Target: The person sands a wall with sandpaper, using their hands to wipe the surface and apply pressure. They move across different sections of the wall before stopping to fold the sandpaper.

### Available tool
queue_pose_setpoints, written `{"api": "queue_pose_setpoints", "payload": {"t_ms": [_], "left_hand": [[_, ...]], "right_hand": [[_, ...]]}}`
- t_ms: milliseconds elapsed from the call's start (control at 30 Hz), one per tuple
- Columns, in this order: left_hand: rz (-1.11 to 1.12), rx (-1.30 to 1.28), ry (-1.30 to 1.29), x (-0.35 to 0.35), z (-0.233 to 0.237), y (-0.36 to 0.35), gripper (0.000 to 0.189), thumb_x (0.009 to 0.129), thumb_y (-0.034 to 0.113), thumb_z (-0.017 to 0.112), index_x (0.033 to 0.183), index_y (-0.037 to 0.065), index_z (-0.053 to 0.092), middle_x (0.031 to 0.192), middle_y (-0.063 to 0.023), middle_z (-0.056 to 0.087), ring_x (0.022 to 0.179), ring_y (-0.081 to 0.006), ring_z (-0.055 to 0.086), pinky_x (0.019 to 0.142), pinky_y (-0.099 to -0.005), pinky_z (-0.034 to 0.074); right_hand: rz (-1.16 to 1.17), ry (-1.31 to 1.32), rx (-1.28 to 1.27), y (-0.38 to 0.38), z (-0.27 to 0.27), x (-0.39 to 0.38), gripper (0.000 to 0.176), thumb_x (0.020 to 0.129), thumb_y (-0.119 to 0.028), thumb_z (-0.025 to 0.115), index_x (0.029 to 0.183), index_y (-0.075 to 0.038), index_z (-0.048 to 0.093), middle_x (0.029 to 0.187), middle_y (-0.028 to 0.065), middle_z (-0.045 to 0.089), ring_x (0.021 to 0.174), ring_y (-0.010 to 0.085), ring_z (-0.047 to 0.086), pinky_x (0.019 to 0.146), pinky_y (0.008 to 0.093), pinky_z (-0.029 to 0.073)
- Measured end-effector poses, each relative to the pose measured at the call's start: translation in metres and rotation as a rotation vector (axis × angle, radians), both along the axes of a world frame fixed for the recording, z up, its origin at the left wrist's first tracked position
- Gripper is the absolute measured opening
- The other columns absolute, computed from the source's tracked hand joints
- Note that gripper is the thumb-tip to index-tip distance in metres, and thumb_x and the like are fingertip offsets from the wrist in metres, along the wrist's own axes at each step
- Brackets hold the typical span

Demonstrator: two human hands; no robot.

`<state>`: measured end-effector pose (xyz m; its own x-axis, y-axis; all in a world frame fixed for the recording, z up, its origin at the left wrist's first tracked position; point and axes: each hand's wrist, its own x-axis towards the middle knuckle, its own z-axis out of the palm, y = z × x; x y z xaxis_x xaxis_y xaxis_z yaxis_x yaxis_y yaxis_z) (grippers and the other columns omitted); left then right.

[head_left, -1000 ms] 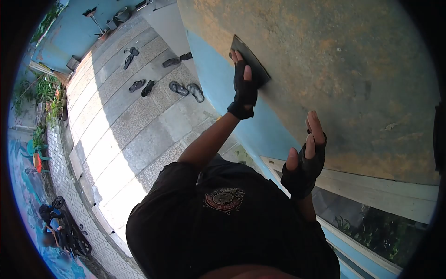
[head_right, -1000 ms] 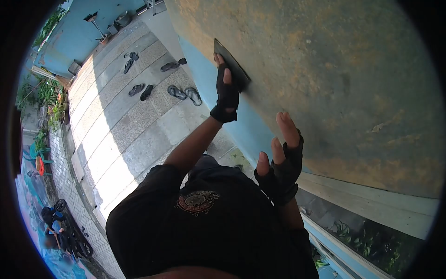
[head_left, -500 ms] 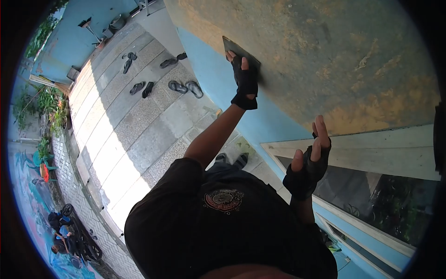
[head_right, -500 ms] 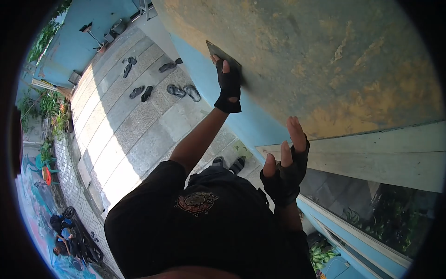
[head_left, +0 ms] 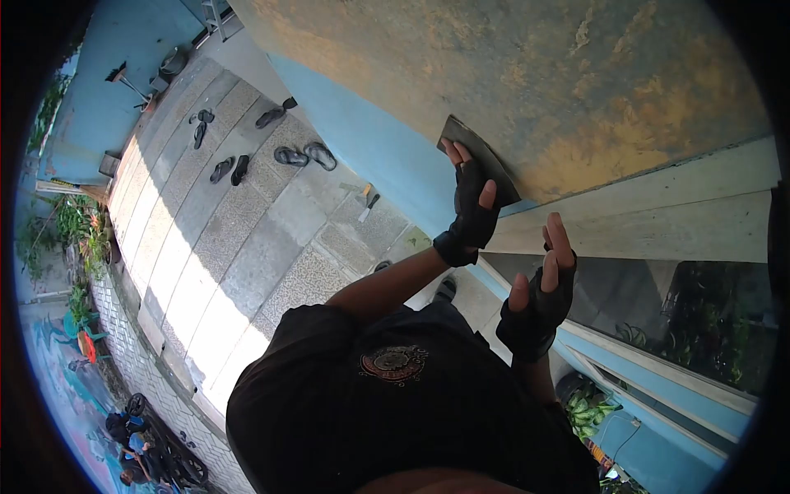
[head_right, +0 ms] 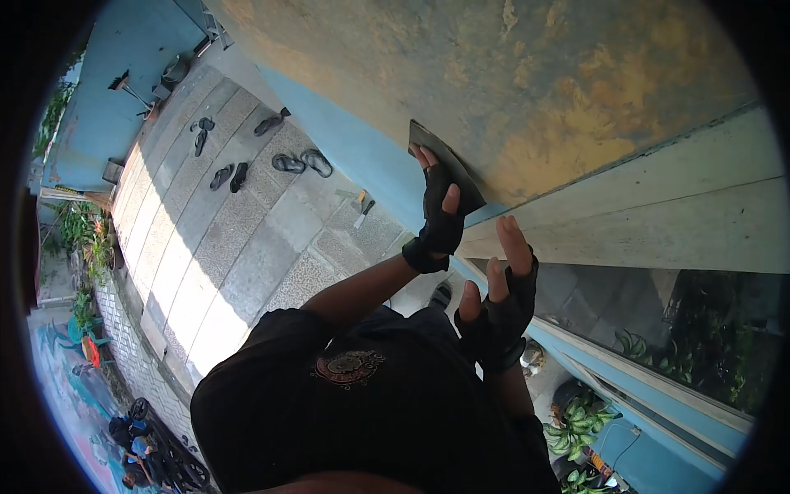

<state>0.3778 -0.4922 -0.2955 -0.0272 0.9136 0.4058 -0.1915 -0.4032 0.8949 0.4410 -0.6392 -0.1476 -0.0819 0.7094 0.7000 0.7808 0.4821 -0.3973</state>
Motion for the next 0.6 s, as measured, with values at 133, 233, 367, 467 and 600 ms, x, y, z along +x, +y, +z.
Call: {"api": "queue_pose_setpoints", "payload": {"t_ms": [133,233,367,467,600], "left_hand": [[0.139,-0.107,-0.131,-0.005,0.008,0.032,0.094,0.104,0.059,0.037,0.163,-0.004,-0.001,0.172,-0.0219,-0.011,0.16,-0.0313,-0.011,0.127,-0.0427,-0.003],[0.259,-0.116,-0.073,0.012,0.012,0.022,0.091,0.104,0.054,0.038,0.162,-0.006,0.001,0.172,-0.022,-0.009,0.16,-0.031,-0.009,0.127,-0.0416,0.001],[0.062,0.076,0.014,0.043,0.014,-0.046,0.088,0.104,0.05,0.037,0.161,-0.008,0.003,0.171,-0.0249,-0.008,0.16,-0.0345,-0.008,0.127,-0.042,-0.002],[0.27,-0.065,-0.149,0.02,0.008,0.02,0.085,0.107,0.052,0.033,0.162,-0.006,0.004,0.173,-0.0214,-0.005,0.16,-0.0298,-0.005,0.127,-0.039,0.0],[0.279,-0.019,-0.064,0.053,0.016,-0.02,0.088,0.105,0.051,0.036,0.161,-0.008,0.004,0.172,-0.0228,-0.007,0.16,-0.0292,-0.006,0.127,-0.0389,-0.001]], "right_hand": [[0.107,0.011,0.014,-0.006,0.01,0.023,0.057,0.1,-0.013,0.048,0.155,-0.018,0.034,0.15,0.0298,0.046,0.135,0.0488,0.05,0.109,0.0589,0.043],[0.169,-0.003,0.015,-0.016,0.013,0.046,0.052,0.098,-0.013,0.052,0.149,-0.017,0.04,0.147,0.0286,0.049,0.133,0.0494,0.052,0.107,0.0606,0.043],[0.216,0.006,0.03,-0.018,0.01,0.071,0.048,0.1,-0.015,0.052,0.147,-0.015,0.041,0.146,0.0293,0.05,0.132,0.0489,0.054,0.106,0.0602,0.044],[0.265,-0.003,0.06,-0.025,0.01,0.083,0.048,0.1,-0.016,0.052,0.147,-0.015,0.041,0.146,0.0301,0.05,0.131,0.0497,0.054,0.106,0.0601,0.044],[0.307,-0.005,0.064,-0.037,0.016,0.101,0.049,0.1,-0.016,0.052,0.148,-0.015,0.041,0.146,0.0306,0.049,0.131,0.0509,0.053,0.106,0.0601,0.045]]}}
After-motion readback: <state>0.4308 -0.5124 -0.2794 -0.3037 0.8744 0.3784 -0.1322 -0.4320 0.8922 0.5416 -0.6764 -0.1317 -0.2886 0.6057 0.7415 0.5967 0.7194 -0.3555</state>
